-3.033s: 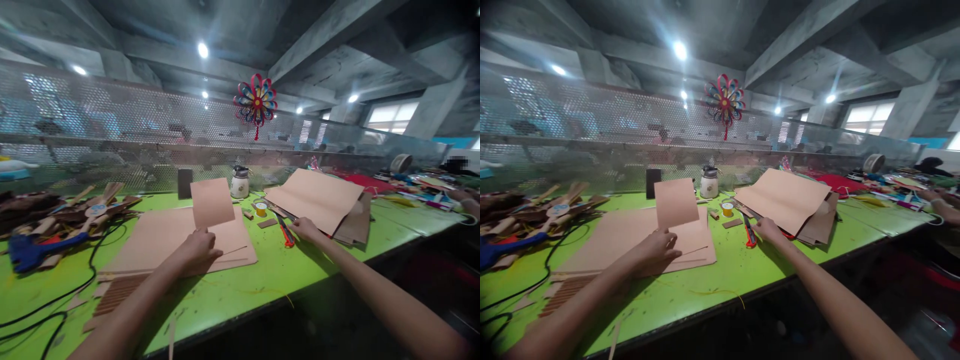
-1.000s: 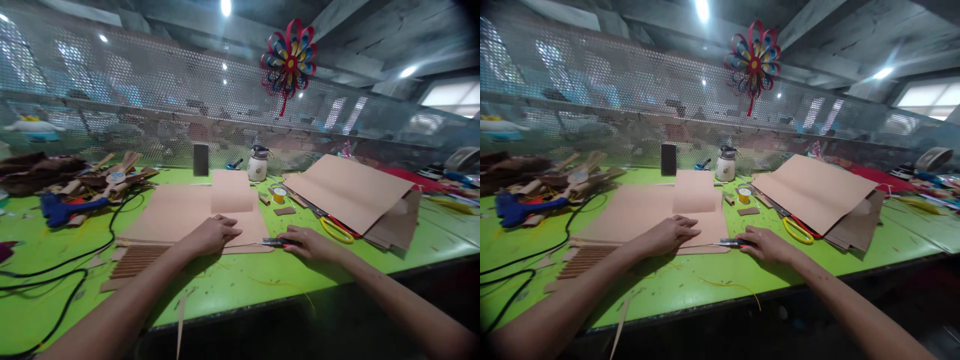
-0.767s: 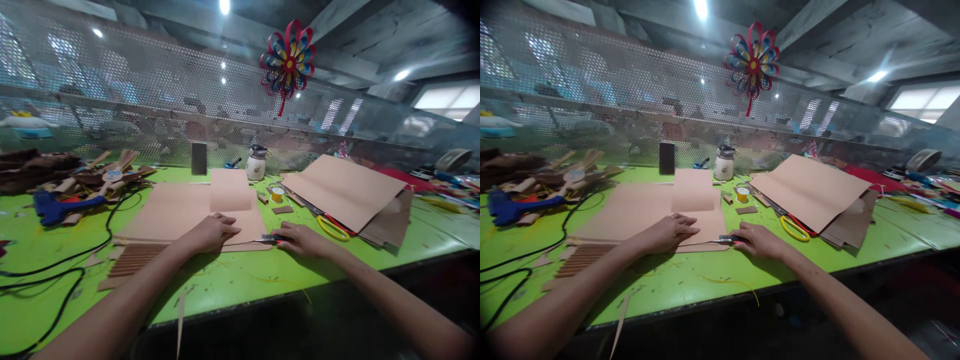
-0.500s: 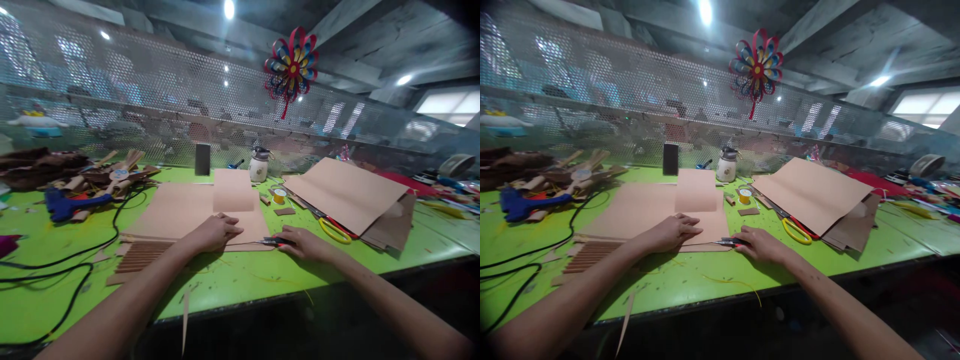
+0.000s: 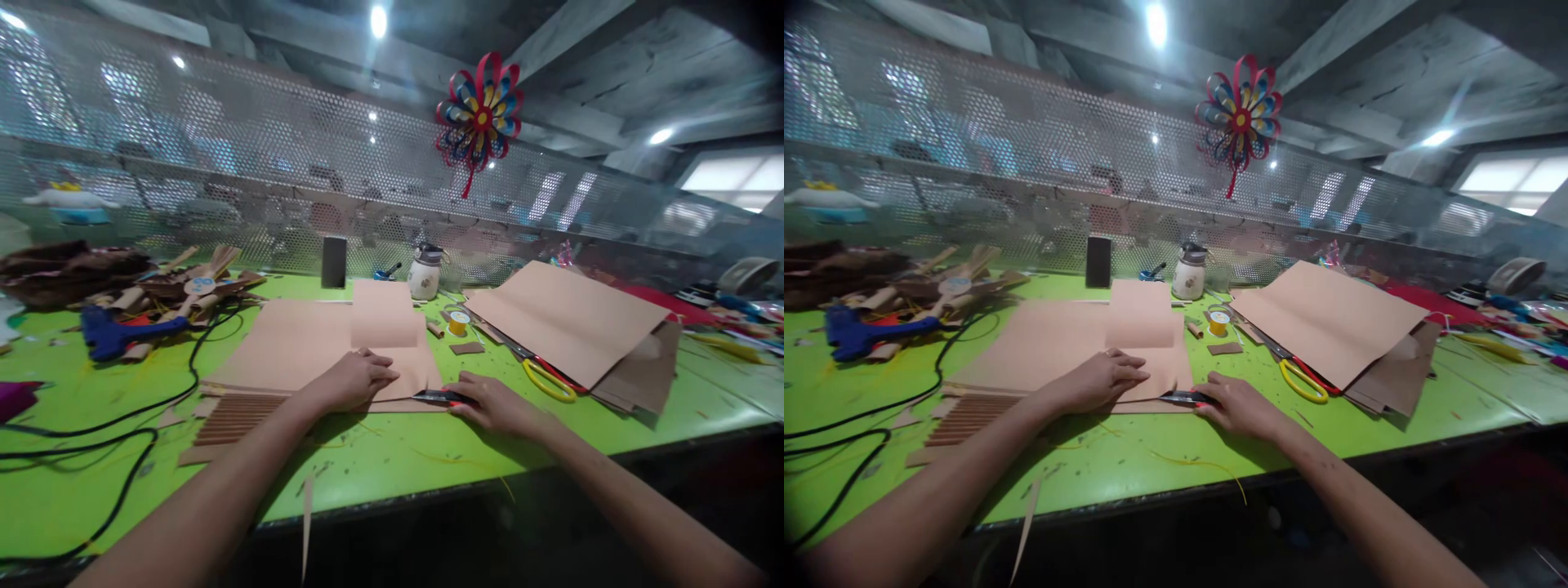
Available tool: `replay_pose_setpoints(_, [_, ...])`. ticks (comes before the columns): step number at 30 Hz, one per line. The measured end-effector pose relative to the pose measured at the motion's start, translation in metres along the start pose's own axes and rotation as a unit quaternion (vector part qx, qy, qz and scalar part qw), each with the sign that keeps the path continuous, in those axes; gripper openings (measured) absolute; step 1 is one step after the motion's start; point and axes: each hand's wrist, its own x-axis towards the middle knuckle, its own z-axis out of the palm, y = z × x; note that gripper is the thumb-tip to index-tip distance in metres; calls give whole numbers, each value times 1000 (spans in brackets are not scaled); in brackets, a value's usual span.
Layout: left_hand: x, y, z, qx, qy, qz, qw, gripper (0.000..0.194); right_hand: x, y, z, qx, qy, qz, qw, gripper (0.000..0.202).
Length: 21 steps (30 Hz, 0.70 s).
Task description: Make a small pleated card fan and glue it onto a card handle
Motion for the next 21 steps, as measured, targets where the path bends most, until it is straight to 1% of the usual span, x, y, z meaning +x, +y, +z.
replay_pose_setpoints(5, [0, 5, -4, -49, 18, 17, 999, 40, -9, 12, -10, 1, 1, 11, 1000, 41])
replay_pose_setpoints(9, [-2, 13, -12, -89, 16, 28, 996, 39, -7, 18, -17, -6, -6, 21, 1000, 40])
replay_pose_setpoints(12, [-4, 15, -15, -103, 10, 30, 994, 31, -1, 16, -18, -7, -15, 18, 1000, 41])
replay_pose_setpoints(15, [-5, 12, -14, -108, 3, 36, 994, 23, -1, 12, -18, -3, -21, 11, 1000, 41])
replay_pose_setpoints(21, [-5, 5, -10, -101, -12, 42, 994, 26, -15, 5, -17, 2, -23, 10, 1000, 40])
